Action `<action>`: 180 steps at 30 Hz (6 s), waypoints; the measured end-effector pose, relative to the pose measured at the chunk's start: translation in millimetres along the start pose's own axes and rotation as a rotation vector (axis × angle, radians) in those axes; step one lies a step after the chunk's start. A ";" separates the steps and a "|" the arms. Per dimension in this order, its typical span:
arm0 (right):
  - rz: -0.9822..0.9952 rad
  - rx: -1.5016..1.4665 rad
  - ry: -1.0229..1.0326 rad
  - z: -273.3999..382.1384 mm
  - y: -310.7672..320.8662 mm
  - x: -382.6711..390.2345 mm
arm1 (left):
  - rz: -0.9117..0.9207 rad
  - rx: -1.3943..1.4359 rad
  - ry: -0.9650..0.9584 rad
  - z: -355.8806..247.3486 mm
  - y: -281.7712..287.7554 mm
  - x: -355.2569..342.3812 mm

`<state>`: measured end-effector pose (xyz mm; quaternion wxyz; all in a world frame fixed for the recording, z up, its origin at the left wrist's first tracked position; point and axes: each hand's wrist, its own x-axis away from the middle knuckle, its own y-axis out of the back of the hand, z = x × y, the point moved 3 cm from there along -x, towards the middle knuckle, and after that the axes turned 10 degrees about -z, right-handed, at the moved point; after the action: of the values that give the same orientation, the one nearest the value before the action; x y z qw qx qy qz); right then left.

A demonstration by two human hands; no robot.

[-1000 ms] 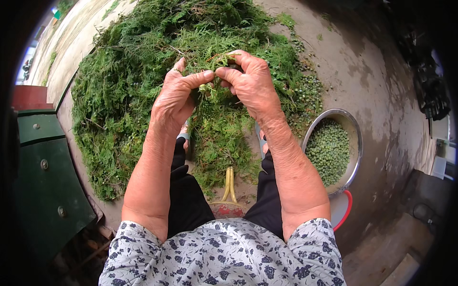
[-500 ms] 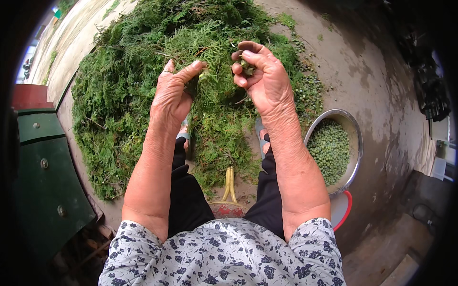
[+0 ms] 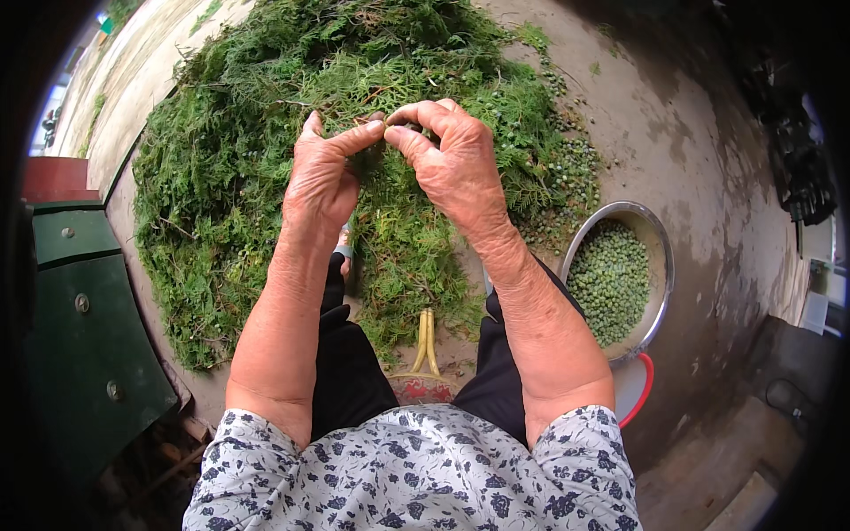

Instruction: Picking small green seeds or fruit from coniferous plant branches into a metal bowl.

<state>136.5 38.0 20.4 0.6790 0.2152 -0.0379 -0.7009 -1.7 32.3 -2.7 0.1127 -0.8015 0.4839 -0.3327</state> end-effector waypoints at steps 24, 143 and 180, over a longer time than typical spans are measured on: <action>0.084 -0.939 -0.494 -13.7 16.4 -9.3 | 0.171 -0.027 0.111 8.7 -1.6 -4.9; -0.103 -0.771 -0.599 -39.0 106.0 91.4 | -0.526 -0.404 0.591 263.3 260.5 -21.0; -0.133 -0.843 -0.684 -45.4 97.5 90.6 | -0.286 -0.496 0.474 215.3 248.4 -14.3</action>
<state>245.1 -46.2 -9.7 0.6094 -0.3141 0.0413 -0.7268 -41.9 -111.7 -295.8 -0.2477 -0.7647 0.4457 -0.3938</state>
